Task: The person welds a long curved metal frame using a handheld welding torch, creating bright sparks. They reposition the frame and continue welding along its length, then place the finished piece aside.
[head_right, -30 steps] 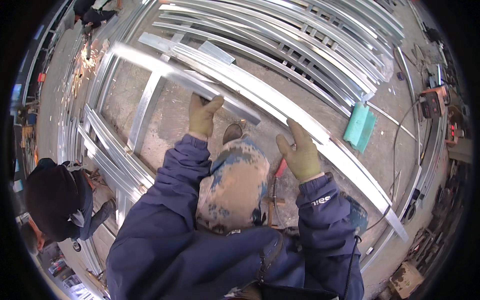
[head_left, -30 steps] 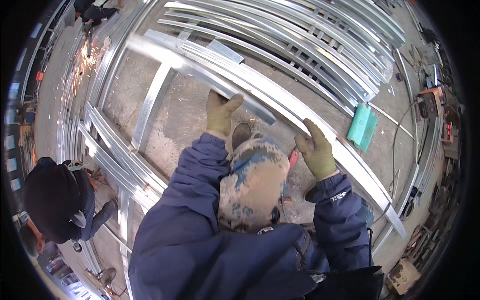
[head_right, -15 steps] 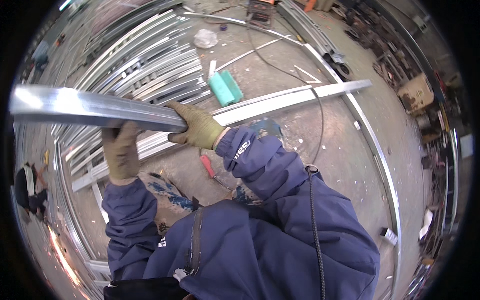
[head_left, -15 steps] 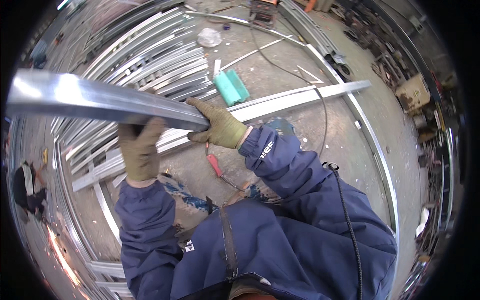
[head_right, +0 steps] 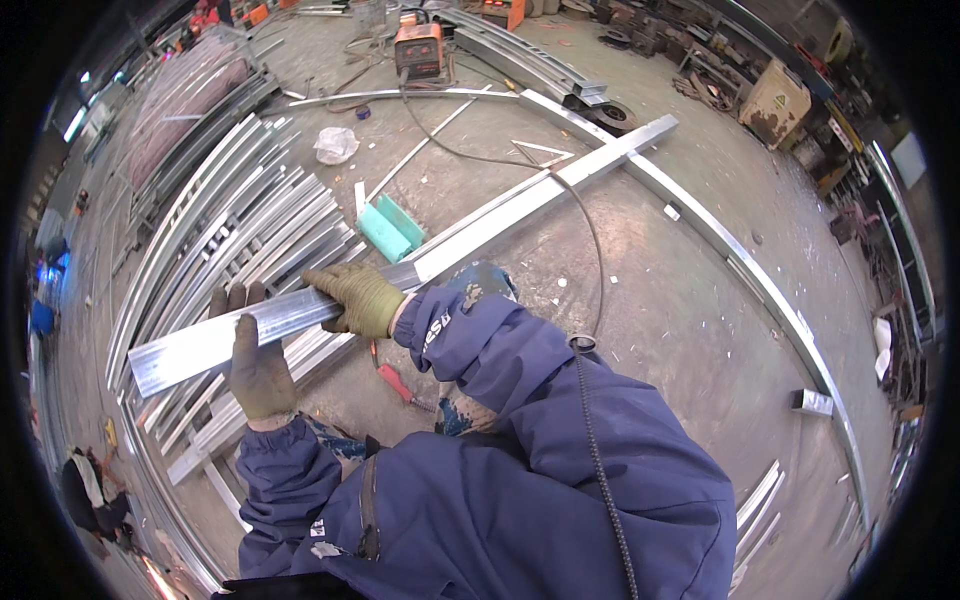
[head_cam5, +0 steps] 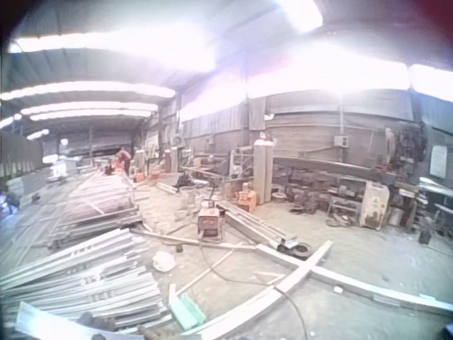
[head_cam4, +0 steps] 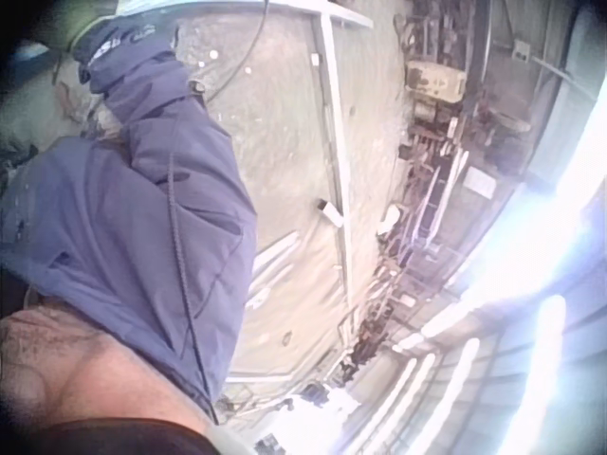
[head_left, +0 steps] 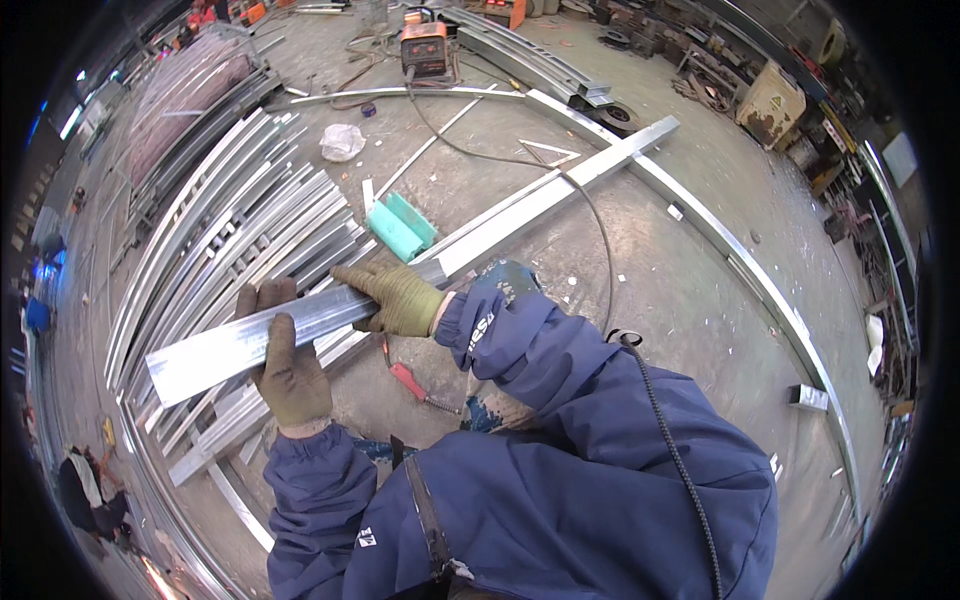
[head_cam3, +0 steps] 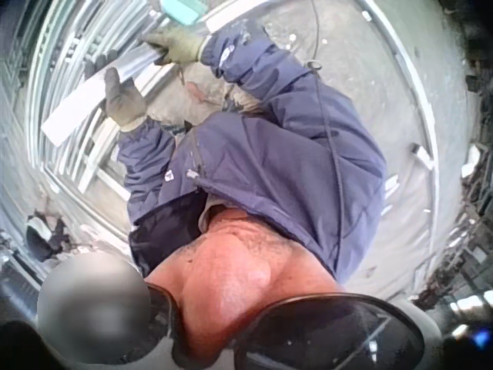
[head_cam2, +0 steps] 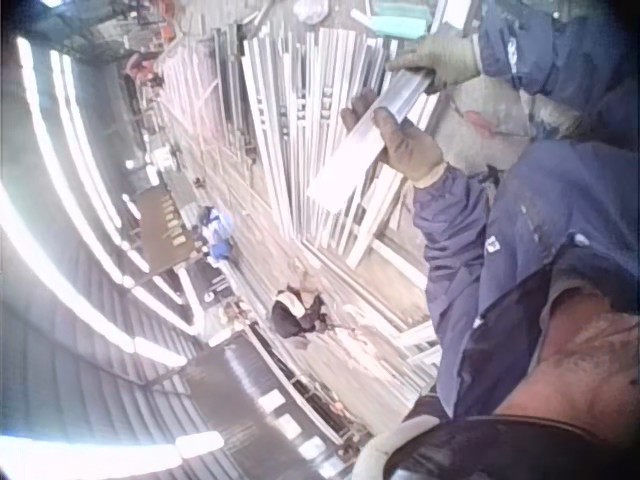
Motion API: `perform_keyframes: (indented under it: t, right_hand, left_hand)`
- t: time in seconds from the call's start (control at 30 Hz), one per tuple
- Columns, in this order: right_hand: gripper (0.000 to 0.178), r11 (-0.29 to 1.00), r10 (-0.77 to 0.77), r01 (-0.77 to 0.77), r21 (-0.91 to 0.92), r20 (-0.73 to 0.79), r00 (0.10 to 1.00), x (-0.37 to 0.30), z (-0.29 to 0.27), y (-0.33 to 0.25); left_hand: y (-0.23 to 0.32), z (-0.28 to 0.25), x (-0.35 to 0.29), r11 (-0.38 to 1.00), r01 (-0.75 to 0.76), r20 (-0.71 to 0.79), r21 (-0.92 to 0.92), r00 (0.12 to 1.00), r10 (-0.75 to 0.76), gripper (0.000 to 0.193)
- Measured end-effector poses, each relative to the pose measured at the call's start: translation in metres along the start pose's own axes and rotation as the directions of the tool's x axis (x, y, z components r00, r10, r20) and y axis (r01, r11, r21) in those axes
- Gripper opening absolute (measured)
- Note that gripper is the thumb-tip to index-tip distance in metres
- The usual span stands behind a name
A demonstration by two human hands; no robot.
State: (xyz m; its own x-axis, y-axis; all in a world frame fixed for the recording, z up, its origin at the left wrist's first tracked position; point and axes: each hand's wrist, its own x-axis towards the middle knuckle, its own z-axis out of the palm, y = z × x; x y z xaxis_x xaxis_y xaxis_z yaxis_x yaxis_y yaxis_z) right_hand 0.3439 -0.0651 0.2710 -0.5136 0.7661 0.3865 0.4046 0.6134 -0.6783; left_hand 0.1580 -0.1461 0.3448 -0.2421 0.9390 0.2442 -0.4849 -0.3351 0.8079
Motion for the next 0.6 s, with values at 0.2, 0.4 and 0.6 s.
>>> perform_keyframes:
  t: [0.2,0.4,0.6]
  right_hand:
    - [0.088,0.998,0.015,-0.014,-0.068,0.013,1.0,-0.006,-0.023,0.029]
    - [0.081,0.99,0.058,-0.05,-0.135,0.055,0.997,-0.019,-0.009,0.071]
    - [0.071,0.95,0.225,-0.179,-0.255,0.164,0.96,-0.035,-0.01,0.112]
  left_hand:
    - [0.018,-0.005,-0.002,0.995,-0.099,-0.022,0.022,0.995,0.1,0.064]
    - [-0.001,-0.037,-0.008,0.999,-0.016,-0.046,-0.034,0.999,0.014,0.058]
    - [-0.027,-0.065,-0.018,0.971,0.234,-0.151,-0.036,0.96,-0.237,0.051]
